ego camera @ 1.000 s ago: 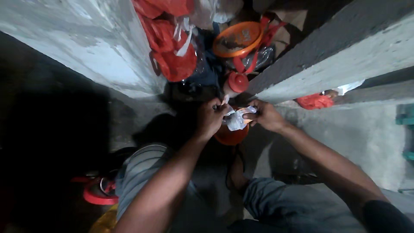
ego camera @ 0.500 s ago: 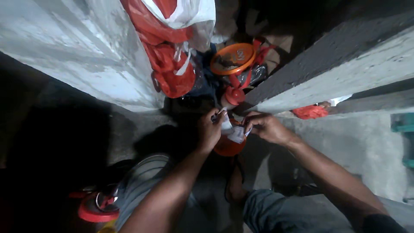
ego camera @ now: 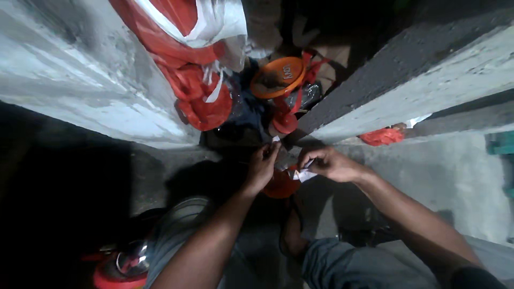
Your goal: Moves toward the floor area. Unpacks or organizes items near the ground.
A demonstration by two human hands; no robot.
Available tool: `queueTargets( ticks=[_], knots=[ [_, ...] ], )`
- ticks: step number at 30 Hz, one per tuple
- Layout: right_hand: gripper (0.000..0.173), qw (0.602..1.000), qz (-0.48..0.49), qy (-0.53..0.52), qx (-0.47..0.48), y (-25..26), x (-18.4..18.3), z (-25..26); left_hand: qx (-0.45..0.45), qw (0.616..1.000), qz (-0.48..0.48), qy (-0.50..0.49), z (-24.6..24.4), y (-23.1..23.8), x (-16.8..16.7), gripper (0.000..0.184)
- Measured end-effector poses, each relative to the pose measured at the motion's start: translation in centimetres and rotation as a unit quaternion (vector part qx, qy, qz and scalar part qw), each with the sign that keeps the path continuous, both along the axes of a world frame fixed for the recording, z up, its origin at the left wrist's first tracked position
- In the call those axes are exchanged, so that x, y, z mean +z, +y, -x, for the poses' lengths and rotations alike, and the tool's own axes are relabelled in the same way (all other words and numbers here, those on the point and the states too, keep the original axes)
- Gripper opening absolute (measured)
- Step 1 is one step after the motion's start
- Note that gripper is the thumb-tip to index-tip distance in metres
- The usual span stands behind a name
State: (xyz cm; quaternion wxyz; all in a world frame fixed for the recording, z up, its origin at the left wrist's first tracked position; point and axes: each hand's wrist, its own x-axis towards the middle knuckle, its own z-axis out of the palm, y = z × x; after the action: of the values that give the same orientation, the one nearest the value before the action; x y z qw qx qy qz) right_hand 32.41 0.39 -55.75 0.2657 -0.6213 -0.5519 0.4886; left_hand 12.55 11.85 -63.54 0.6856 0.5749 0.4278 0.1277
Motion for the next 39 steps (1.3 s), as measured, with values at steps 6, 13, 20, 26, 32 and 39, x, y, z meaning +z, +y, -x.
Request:
queueTargets(
  ticks=[6,13,20,26,32,39],
  knots=[
    [0.047,0.993,0.059,-0.038,-0.096,0.7,0.5,-0.2,-0.03,0.994,0.09,-0.045,0.1,-0.4,0.6,0.061],
    [0.043,0.99,0.07,-0.041,-0.119,1.8,0.2,0.2,-0.105,0.972,0.188,-0.089,0.2,-0.4,1.5,0.055],
    [0.027,0.979,0.088,-0.027,-0.181,1.7,-1.4,-0.2,-0.11,0.93,0.322,-0.136,0.0,-0.1,0.9,0.072],
    [0.035,0.963,0.069,0.065,-0.251,1.5,-1.2,-1.7,-0.074,0.938,0.295,-0.167,0.4,-0.2,0.0,0.054],
    [0.029,0.946,0.05,0.223,-0.23,-0.5,-2.1,-0.7,0.002,0.999,0.042,-0.035,0.8,-0.1,0.0,0.06],
    [0.022,0.983,-0.056,0.021,-0.171,-1.2,-3.8,3.9,0.077,0.993,-0.049,-0.079,0.6,-0.1,-0.6,0.055]
  ],
)
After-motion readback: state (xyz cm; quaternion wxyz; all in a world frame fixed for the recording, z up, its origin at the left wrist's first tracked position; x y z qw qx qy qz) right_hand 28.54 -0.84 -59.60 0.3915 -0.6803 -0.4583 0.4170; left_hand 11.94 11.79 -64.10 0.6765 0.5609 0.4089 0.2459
